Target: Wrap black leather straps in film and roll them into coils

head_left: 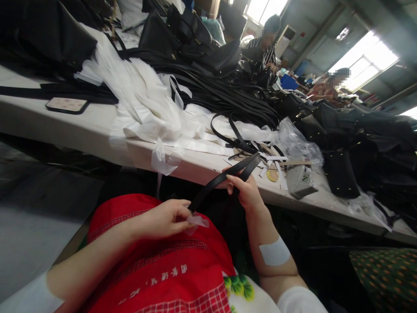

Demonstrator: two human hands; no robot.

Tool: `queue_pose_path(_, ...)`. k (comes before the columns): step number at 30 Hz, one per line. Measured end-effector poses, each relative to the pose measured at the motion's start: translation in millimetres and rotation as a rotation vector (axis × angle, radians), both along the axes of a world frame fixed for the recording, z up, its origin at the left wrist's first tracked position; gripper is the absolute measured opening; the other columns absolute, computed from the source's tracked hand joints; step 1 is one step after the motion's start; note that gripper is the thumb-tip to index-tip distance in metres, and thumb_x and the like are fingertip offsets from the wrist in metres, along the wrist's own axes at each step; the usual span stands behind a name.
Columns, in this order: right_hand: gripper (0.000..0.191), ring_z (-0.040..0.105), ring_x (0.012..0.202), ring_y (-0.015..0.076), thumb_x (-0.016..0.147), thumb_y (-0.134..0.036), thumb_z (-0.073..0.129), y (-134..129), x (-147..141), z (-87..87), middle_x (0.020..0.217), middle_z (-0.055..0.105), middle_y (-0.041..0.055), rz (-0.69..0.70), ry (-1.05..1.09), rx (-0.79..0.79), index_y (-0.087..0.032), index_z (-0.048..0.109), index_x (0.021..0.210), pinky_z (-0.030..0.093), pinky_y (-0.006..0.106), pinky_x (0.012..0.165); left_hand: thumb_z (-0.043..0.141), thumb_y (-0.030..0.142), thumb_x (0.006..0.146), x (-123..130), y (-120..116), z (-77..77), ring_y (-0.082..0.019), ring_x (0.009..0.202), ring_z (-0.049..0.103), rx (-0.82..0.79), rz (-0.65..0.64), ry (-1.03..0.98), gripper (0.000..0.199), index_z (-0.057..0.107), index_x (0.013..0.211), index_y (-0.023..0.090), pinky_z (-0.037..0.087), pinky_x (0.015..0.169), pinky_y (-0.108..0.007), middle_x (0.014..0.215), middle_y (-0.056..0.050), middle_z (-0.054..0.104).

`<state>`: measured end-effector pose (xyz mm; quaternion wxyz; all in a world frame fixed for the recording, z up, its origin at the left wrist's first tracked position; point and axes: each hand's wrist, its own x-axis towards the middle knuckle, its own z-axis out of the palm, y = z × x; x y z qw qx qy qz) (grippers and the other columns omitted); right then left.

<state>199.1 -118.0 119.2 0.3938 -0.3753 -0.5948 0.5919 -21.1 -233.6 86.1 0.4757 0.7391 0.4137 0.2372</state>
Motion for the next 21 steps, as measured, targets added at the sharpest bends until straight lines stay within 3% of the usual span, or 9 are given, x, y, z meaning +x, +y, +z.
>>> queue_pose_path(3, 0.019, 0.051, 0.041, 0.0100, 0.078, -0.027, 0.065, 6, 7, -3.6, 0.050, 0.057, -0.0043, -0.034, -0.130, 0.101, -0.015, 0.070, 0.092, 0.043, 0.022, 0.044, 0.055, 0.026, 0.088, -1, -2, 2.8, -0.014, 0.070, 0.057, -0.036, -0.037, 0.081, 0.024, 0.068, 0.071, 0.017, 0.042, 0.064, -0.021, 0.079, -0.002, 0.059)
queue_pose_path(8, 0.021, 0.054, 0.044, 0.0119, 0.080, -0.028, 0.065, 11, 15, -5.9, 0.049, 0.056, -0.0042, 0.047, -0.352, 0.174, -0.014, 0.069, 0.095, 0.045, 0.024, 0.049, 0.042, 0.032, 0.096, 4, -12, 2.5, -0.014, 0.072, 0.057, -0.086, -0.011, 0.099, 0.032, 0.064, 0.078, 0.018, 0.044, 0.067, -0.022, 0.080, -0.001, 0.061)
queue_pose_path(12, 0.023, 0.053, 0.043, 0.0113, 0.080, -0.032, 0.067, 8, 14, -9.0, 0.051, 0.055, -0.0052, 0.114, -0.301, 0.112, -0.015, 0.067, 0.095, 0.042, 0.023, 0.048, 0.035, 0.036, 0.099, 11, -22, -5.1, -0.016, 0.071, 0.057, -0.051, 0.044, 0.164, 0.034, 0.059, 0.082, 0.019, 0.046, 0.068, -0.025, 0.081, -0.002, 0.062)
queue_pose_path(17, 0.024, 0.052, 0.042, 0.0103, 0.078, -0.035, 0.070, 7, 11, -9.1, 0.052, 0.055, -0.0054, 0.130, -0.247, 0.068, -0.015, 0.065, 0.093, 0.040, 0.023, 0.046, 0.032, 0.030, 0.100, 12, -24, -13.6, -0.020, 0.094, 0.062, 0.106, 0.052, 0.135, 0.033, 0.063, 0.102, 0.021, 0.047, 0.088, -0.029, 0.100, -0.005, 0.067)
queue_pose_path(21, 0.025, 0.051, 0.042, 0.0097, 0.077, -0.035, 0.071, 8, 10, -5.2, 0.053, 0.054, -0.0052, 0.159, -0.231, 0.067, -0.015, 0.065, 0.091, 0.040, 0.022, 0.045, 0.033, 0.028, 0.099, 13, -24, -16.2, -0.020, 0.101, 0.062, 0.206, 0.047, 0.159, 0.032, 0.064, 0.105, 0.021, 0.046, 0.095, -0.032, 0.103, -0.006, 0.067)
